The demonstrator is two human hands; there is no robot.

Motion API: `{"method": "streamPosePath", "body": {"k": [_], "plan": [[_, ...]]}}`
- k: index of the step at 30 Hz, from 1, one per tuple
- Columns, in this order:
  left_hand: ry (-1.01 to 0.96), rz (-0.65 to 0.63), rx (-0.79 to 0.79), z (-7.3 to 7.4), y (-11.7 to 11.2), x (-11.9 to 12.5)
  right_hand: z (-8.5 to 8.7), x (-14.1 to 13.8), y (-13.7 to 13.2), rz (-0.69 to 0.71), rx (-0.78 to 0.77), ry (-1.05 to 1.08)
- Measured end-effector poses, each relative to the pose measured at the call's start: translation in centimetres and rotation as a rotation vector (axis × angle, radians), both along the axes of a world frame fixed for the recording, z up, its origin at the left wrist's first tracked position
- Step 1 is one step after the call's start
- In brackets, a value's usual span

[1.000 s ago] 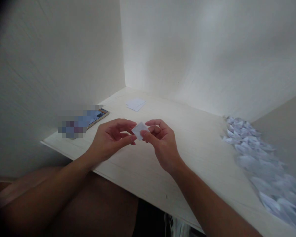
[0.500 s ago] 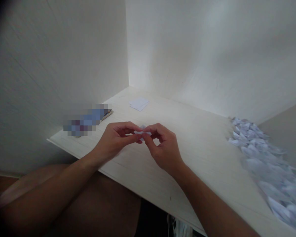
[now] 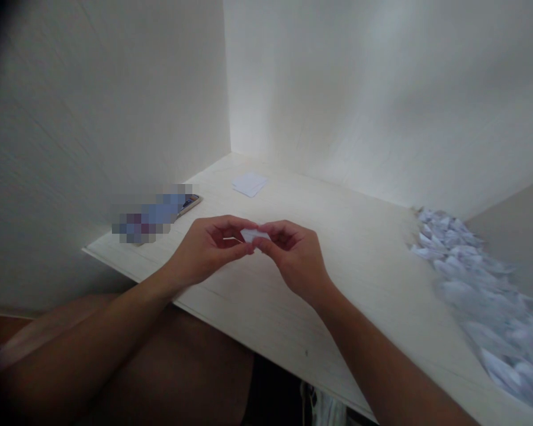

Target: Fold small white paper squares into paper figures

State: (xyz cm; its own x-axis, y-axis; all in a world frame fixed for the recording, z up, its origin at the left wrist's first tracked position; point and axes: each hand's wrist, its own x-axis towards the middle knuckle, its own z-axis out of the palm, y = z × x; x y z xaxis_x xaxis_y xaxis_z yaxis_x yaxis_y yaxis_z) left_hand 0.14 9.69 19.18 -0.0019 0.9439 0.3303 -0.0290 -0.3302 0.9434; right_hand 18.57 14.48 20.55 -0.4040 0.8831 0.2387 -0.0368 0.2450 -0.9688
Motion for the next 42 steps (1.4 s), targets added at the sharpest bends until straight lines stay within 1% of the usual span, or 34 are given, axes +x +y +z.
{"method": "streamPosePath", "body": {"k": [3,5,9,11,13,15,20,22,25,28,32,36,39,42], "plan": [[0.009,0.042,0.005,0.02,0.05,-0.14,-0.08,0.04,0.08,0.031,0.031,-0.004],[-0.003,0.060,0.019,0.01,0.10,-0.19,-0.07,0.13,0.07,0.038,0.086,-0.036],[0.001,0.085,0.045,0.05,0.08,-0.29,0.09,0.39,-0.03,-0.032,0.264,-0.171],[0.038,0.111,0.054,0.16,0.01,-0.35,0.15,0.45,-0.09,-0.067,0.309,-0.197],[0.068,0.127,0.054,0.29,-0.08,-0.41,0.14,0.43,-0.13,-0.085,0.307,-0.185],[0.058,0.115,0.037,0.36,-0.11,-0.42,0.04,0.36,-0.12,-0.088,0.273,-0.154],[-0.058,0.072,0.007,0.14,0.06,-0.26,-0.24,0.26,0.06,-0.060,0.167,-0.054],[-0.082,0.070,0.012,0.03,0.12,-0.20,-0.19,0.31,0.11,-0.055,0.189,-0.071],[-0.050,0.092,0.020,0.08,0.05,-0.13,0.02,0.42,0.00,-0.090,0.314,-0.150],[0.054,0.146,0.096,0.27,-0.13,-0.03,0.20,0.50,-0.25,-0.134,0.434,-0.215],[0.141,0.204,0.257,0.27,-0.11,0.11,0.18,0.45,-0.45,-0.150,0.507,-0.236],[0.111,0.214,0.299,0.07,0.12,0.17,0.01,0.30,-0.44,-0.151,0.502,-0.213],[0.050,0.188,0.254,0.11,0.16,0.26,-0.09,0.16,-0.42,-0.145,0.443,-0.170],[0.029,0.195,0.179,0.29,0.07,0.40,-0.11,0.04,-0.48,-0.127,0.375,-0.112]]}}
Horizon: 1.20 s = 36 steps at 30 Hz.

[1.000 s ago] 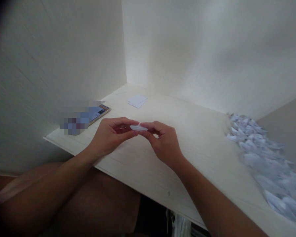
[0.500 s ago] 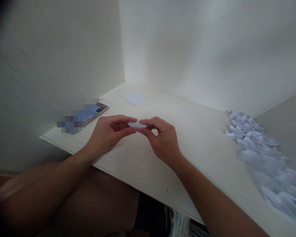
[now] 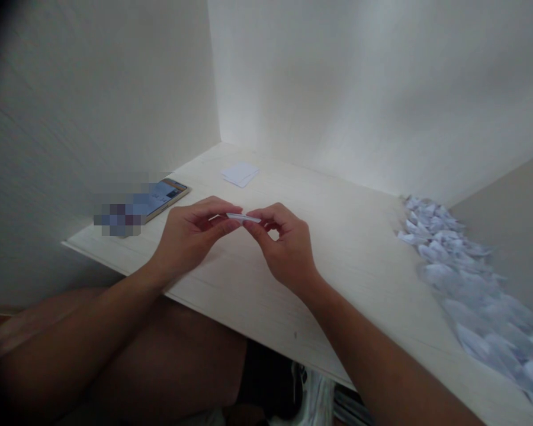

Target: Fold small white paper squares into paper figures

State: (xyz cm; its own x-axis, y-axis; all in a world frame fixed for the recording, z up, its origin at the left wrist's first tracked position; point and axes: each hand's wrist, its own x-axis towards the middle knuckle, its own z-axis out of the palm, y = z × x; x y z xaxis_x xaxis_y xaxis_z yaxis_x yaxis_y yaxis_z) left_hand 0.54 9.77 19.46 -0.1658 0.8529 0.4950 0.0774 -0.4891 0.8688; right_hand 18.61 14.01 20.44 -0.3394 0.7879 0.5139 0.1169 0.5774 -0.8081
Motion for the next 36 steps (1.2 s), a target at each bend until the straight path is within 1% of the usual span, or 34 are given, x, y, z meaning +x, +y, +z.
{"method": "streamPosePath", "body": {"k": [5,8,11,16,21,26,29,32,36], "plan": [[0.002,0.030,-0.046,0.3,-0.2,0.2,0.1,-0.1,-0.2,0.016,-0.066,0.038],[-0.013,0.021,-0.052,0.5,-0.2,0.2,0.2,-0.1,-0.3,0.033,-0.064,0.070],[-0.048,-0.008,-0.073,0.6,-0.3,0.2,0.3,-0.1,-0.4,0.020,-0.037,0.063],[-0.179,-0.071,-0.143,0.2,-0.2,0.3,0.4,-0.2,-0.5,-0.003,-0.006,0.076],[-0.331,-0.084,-0.215,-0.5,0.0,0.7,0.3,-0.2,-0.5,-0.014,-0.009,0.083],[-0.316,-0.057,-0.205,-0.5,-0.1,0.9,0.3,-0.2,-0.5,-0.017,-0.019,0.079],[-0.279,-0.046,-0.179,-0.6,-0.2,0.8,0.3,-0.1,-0.5,-0.056,0.019,0.038],[-0.277,-0.066,-0.156,-0.8,-0.1,0.8,0.3,0.0,-0.4,-0.099,0.076,-0.005],[-0.366,-0.116,-0.174,-0.9,0.0,1.0,0.3,0.0,-0.3,-0.107,0.102,-0.026]]}}
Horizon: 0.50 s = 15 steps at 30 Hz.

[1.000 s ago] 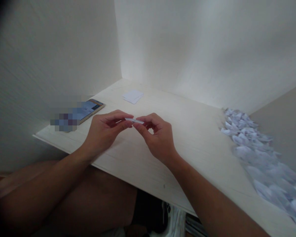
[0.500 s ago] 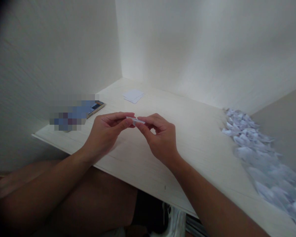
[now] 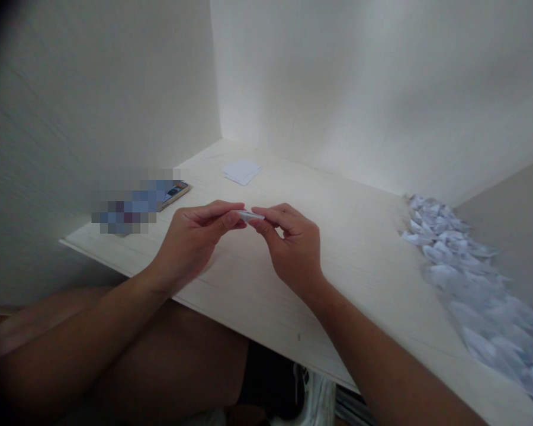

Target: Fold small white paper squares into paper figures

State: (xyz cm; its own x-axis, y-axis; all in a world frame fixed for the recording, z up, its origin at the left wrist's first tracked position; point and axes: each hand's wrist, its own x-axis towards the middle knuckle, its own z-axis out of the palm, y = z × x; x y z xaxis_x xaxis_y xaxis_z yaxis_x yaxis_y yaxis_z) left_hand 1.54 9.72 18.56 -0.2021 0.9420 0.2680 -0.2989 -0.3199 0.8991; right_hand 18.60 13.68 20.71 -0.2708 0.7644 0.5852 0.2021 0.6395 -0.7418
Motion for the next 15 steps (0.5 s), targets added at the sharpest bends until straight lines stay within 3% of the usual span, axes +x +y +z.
{"method": "streamPosePath", "body": {"k": [7,15], "plan": [[-0.195,-0.005,-0.090,0.4,-0.1,0.8,0.0,0.0,-0.2,-0.028,0.067,-0.025],[-0.191,0.027,-0.053,0.0,0.0,1.2,-0.2,0.0,-0.2,-0.018,0.083,-0.029]]}}
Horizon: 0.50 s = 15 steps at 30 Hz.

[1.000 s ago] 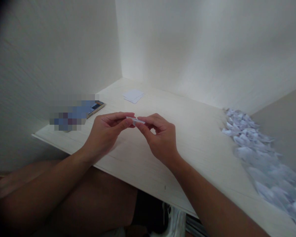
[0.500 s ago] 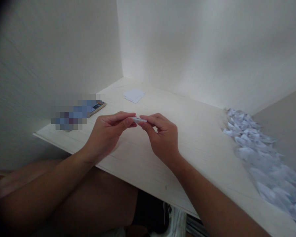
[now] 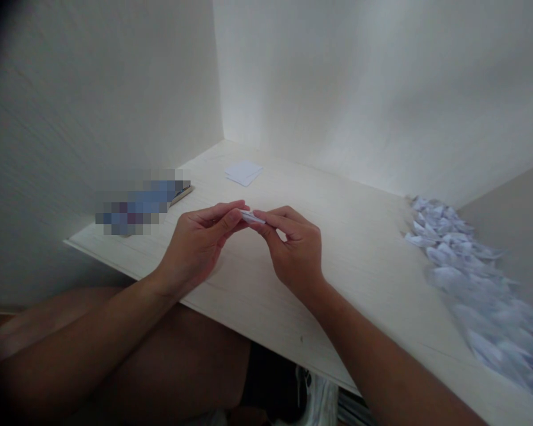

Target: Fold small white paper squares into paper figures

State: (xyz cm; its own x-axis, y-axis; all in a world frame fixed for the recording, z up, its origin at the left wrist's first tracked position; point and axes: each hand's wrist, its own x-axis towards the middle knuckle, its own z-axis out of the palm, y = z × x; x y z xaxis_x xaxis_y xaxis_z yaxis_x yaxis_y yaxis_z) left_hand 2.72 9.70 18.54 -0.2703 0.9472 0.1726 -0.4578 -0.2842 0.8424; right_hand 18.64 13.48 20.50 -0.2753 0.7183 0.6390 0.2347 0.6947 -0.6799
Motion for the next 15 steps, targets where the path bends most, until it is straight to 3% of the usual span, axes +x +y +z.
{"method": "streamPosePath", "body": {"k": [5,11,15], "plan": [[0.112,0.037,0.043,0.1,-0.2,-0.2,0.1,-0.1,-0.1,0.035,-0.037,0.043],[0.402,0.142,0.108,1.4,-0.5,-1.0,0.2,-0.1,-0.1,0.105,-0.130,0.128],[0.453,0.151,0.131,1.5,-0.5,-1.2,0.2,0.0,-0.1,0.089,-0.121,0.114]]}}
